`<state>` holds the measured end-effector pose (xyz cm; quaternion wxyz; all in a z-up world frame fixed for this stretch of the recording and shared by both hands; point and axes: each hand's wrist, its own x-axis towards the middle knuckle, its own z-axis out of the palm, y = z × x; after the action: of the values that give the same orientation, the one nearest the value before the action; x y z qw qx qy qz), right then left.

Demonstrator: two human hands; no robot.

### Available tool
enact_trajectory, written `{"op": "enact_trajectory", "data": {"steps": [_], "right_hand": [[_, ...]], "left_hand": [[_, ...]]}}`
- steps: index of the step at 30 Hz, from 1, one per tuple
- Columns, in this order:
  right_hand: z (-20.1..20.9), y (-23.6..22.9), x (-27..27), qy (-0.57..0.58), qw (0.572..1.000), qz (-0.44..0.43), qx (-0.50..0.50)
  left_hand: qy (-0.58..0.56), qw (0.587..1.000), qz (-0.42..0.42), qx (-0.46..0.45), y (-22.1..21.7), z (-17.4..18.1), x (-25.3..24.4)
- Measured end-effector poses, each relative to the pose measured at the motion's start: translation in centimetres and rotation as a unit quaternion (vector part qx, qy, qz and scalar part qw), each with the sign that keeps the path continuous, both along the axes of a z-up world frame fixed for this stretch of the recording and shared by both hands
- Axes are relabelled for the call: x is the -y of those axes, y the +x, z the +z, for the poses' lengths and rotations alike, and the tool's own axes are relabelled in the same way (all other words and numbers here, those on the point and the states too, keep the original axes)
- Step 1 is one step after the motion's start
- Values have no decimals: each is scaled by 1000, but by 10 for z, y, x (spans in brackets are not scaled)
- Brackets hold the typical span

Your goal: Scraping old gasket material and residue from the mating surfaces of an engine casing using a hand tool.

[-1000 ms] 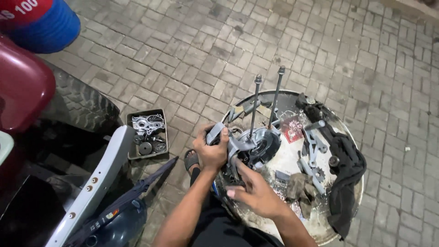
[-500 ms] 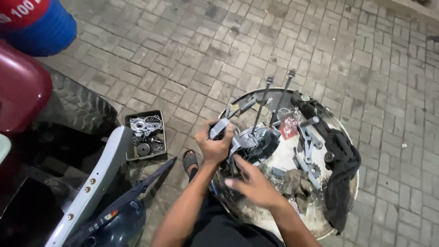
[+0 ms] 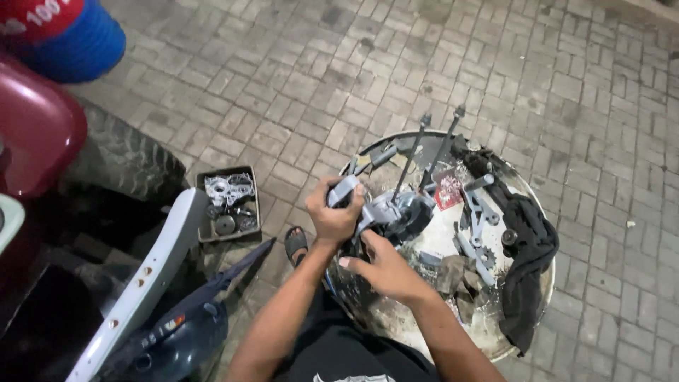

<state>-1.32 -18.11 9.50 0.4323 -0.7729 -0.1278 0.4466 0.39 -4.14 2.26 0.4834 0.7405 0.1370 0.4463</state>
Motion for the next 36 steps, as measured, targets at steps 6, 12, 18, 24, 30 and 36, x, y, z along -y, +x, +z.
{"op": "enact_trajectory", "data": {"steps": [6,12,18,24,30,36], "right_hand": [[-7,-30,37,209,975,-69,-32],[4,-29,40,142,964,-224,-33],[-43,-47,52,15,986,-30,161],[-99,-50,62,-56,954,104,276],[-133,-80,39,-155,932,193,263],[-156,-73,38,-152,912,241,295]], "left_hand": [[-17,1000,23,-12,-9,4,-7],[-20,999,45,7,-4,5,1],[-17,999,10,37,-5,3,6],[-38,997,65,21,-3,2,5],[-58,997,46,25,3,-5,5],[-59,997,44,21,4,2,3]]}}
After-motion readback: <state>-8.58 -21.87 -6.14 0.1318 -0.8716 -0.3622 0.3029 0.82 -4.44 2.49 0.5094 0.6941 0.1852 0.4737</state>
